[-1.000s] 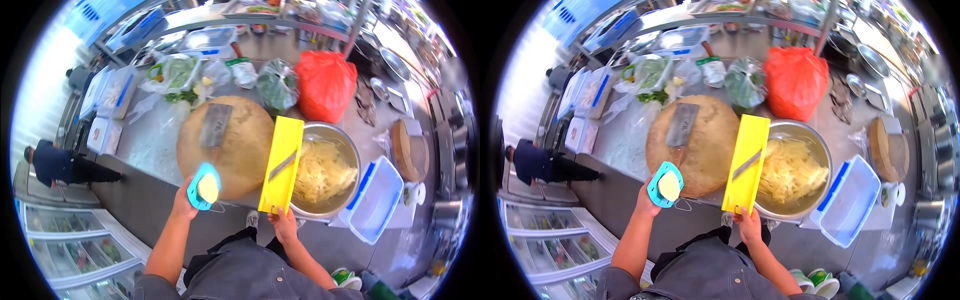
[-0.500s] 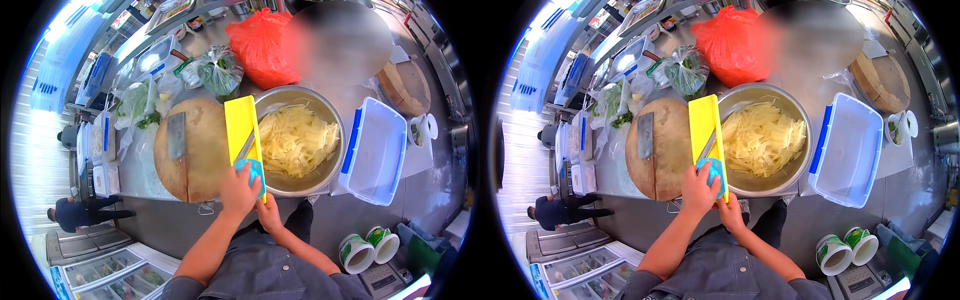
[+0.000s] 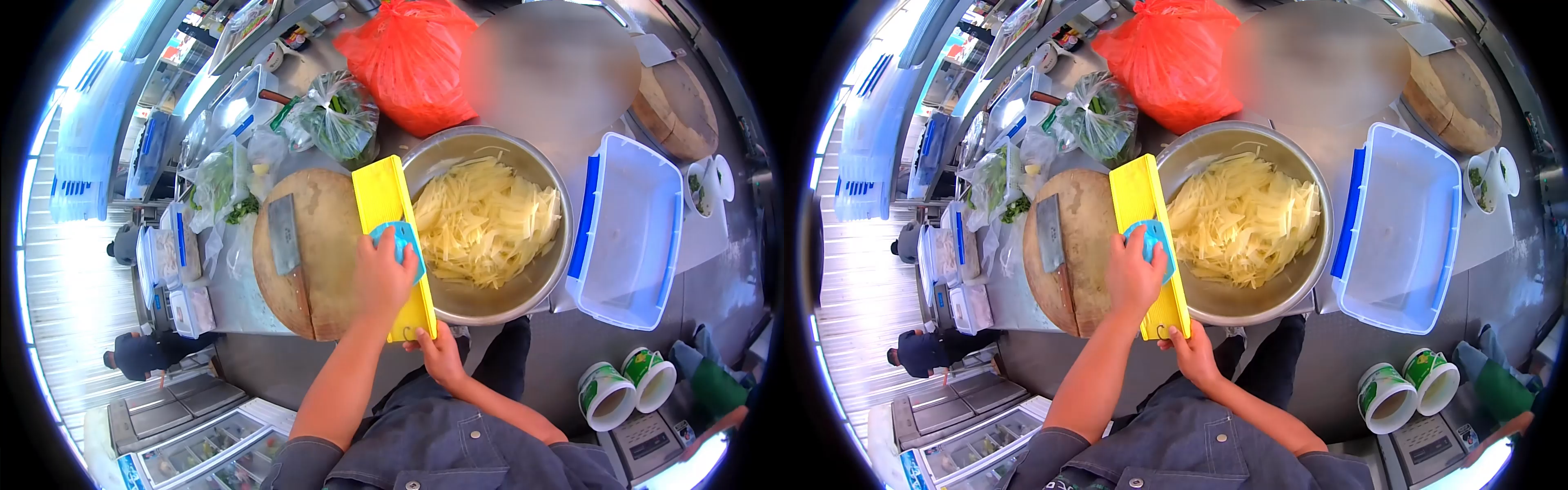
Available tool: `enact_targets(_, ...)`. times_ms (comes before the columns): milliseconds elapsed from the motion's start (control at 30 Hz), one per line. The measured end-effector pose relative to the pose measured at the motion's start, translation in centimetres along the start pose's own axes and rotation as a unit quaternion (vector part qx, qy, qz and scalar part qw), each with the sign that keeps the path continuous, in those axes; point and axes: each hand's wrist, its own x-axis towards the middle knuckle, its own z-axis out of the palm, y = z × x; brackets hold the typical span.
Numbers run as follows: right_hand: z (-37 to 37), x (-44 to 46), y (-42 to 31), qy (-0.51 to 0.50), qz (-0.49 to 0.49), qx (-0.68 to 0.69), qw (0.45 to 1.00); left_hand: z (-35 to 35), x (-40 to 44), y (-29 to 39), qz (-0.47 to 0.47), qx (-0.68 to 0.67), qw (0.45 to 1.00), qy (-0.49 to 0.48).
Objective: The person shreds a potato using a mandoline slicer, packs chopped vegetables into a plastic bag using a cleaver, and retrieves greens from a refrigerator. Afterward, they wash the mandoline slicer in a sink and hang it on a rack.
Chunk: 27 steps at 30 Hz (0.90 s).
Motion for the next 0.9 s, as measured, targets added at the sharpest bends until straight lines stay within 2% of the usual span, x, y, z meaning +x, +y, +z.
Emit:
enact_targets(100, 0.3, -0.2, -0.3, -0.001, -0.003, 0.011, 1.0, 1.1, 4.3, -0.9, 0.014, -0.008, 0.999, 0.042)
enact_targets(267, 0.4, -0.6, -0.6, 0.028, -0.012, 0.015, 0.999, 0.4, 10.6, -2.1, -0.032, -0.023, 0.998, 0.045)
enact_targets(300, 0.4, -0.5, -0.4, 0.034, -0.015, 0.018, 0.999, -0.6, 10.0, -1.9, -0.026, -0.024, 0.999, 0.041)
enact_targets(367, 0.4, -0.7, -0.2, 0.037, -0.01, 0.033, 0.999, -3.8, 5.9, -0.9, -0.034, -0.109, 0.993, 0.032)
enact_targets(500, 0.1, -0.6, -0.5, 0.026, -0.02, 0.015, 0.999, -4.4, -4.2, -1.0, 0.083, 0.005, 0.997, -0.002)
enact_targets(567, 0.0, -0.7, -0.5, 0.028, -0.003, -0.008, 1.0, -3.7, -6.3, -0.1, 0.059, 0.003, 0.998, -0.037)
enact_targets(633, 0.1, -0.8, -0.8, 0.03, -0.006, -0.009, 0.999, -3.0, -6.8, 0.6, 0.033, 0.002, 0.997, -0.072)
enact_targets(700, -0.1, -0.4, -0.6, 0.034, -0.009, -0.009, 0.999, -2.3, -6.3, 1.0, 0.038, 0.045, 0.997, -0.055)
enact_targets(900, -0.1, 0.0, -0.9, 0.014, -0.016, -0.007, 1.0, -0.8, -2.0, 1.4, 0.048, 0.044, 0.997, -0.039)
